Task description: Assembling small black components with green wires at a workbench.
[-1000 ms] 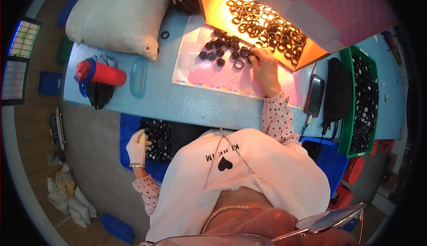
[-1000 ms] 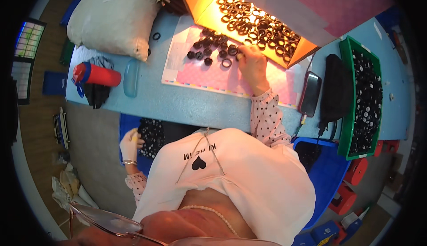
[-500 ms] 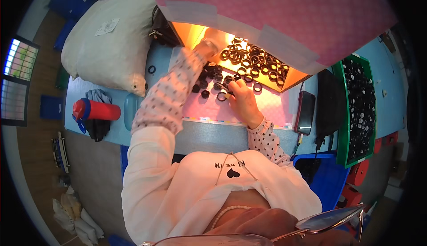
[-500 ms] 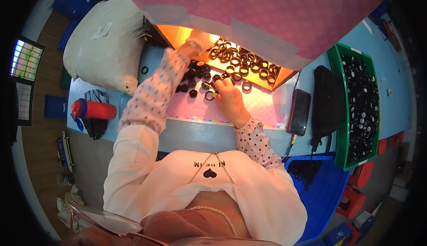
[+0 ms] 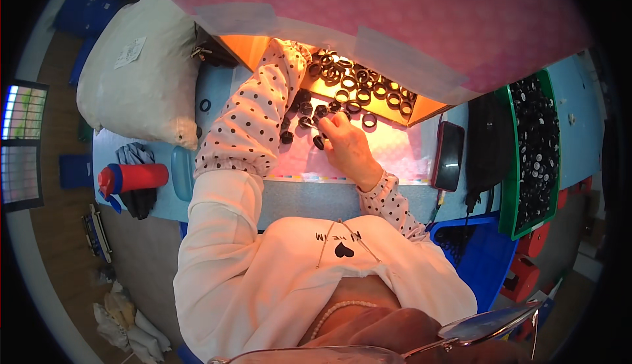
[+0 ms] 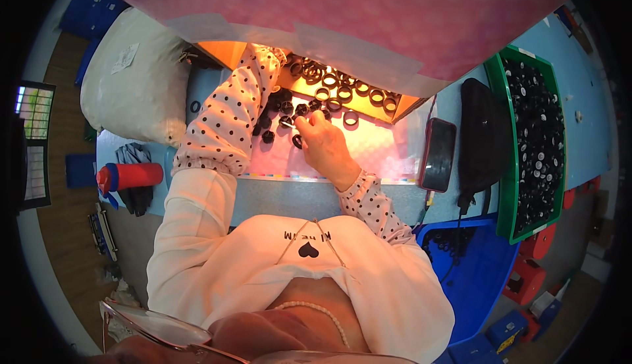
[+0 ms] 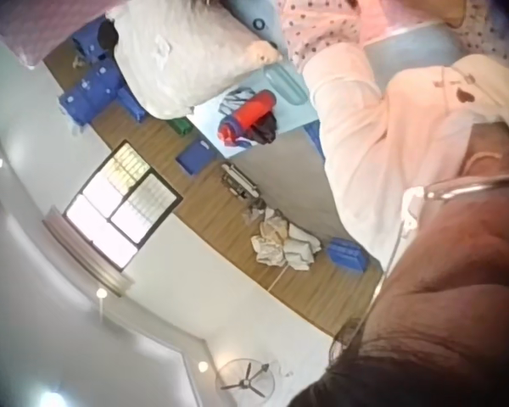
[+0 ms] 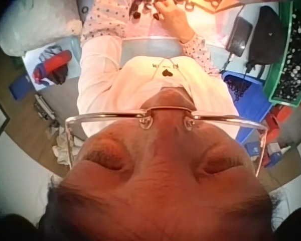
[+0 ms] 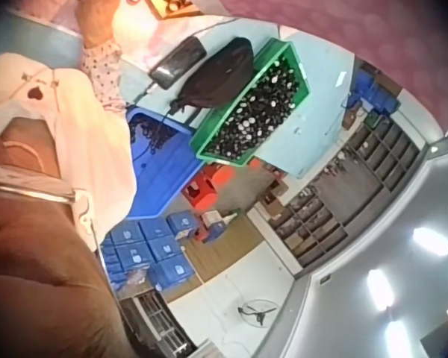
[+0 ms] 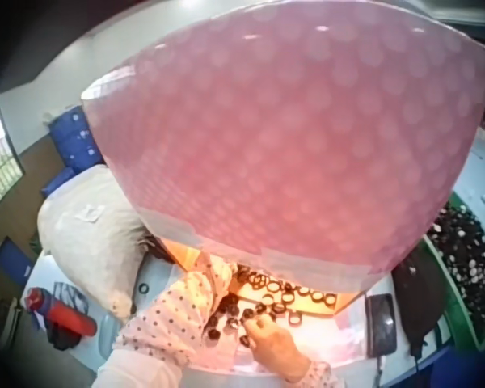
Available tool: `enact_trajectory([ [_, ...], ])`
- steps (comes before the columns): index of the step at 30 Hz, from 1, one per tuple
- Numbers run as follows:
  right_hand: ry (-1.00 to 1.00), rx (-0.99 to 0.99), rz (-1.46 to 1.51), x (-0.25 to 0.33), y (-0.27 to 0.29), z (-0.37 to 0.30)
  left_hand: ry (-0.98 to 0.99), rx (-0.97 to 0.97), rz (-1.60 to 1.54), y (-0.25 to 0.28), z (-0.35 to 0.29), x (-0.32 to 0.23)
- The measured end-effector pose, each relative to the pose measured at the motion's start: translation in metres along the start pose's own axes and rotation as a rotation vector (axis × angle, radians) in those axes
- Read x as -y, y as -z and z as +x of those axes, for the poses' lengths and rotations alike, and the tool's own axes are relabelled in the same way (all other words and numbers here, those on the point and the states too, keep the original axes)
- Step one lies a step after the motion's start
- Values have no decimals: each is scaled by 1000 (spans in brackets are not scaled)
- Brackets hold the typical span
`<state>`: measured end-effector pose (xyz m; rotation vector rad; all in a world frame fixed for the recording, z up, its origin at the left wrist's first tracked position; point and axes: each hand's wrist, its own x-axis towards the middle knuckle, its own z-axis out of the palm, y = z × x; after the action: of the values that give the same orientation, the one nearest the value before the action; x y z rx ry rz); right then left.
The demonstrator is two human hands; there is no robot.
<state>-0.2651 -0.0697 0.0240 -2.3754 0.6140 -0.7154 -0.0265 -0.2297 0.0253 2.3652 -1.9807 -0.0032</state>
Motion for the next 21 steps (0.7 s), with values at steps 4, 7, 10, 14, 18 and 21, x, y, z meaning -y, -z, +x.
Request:
enact_trajectory([
  [4, -84, -19, 12, 0, 2, -2, -24, -70, -166, 29, -22, -6],
  [7, 13, -92, 419, -1, -1, 1, 31, -126, -445, 59, -61, -4],
  [10, -84, 15, 692, -6, -5, -2, 172, -59, -1024, 69, -124, -14],
  [14, -332, 137, 1211, 12, 2, -2, 289, -84, -1527, 62, -206, -14],
  [18, -363, 121, 1290, 11, 2, 1, 369, -113, -1623, 55, -261, -18],
  [21, -381, 60, 1243, 9, -7, 1, 387, -191, -1653, 38, -289, -21],
])
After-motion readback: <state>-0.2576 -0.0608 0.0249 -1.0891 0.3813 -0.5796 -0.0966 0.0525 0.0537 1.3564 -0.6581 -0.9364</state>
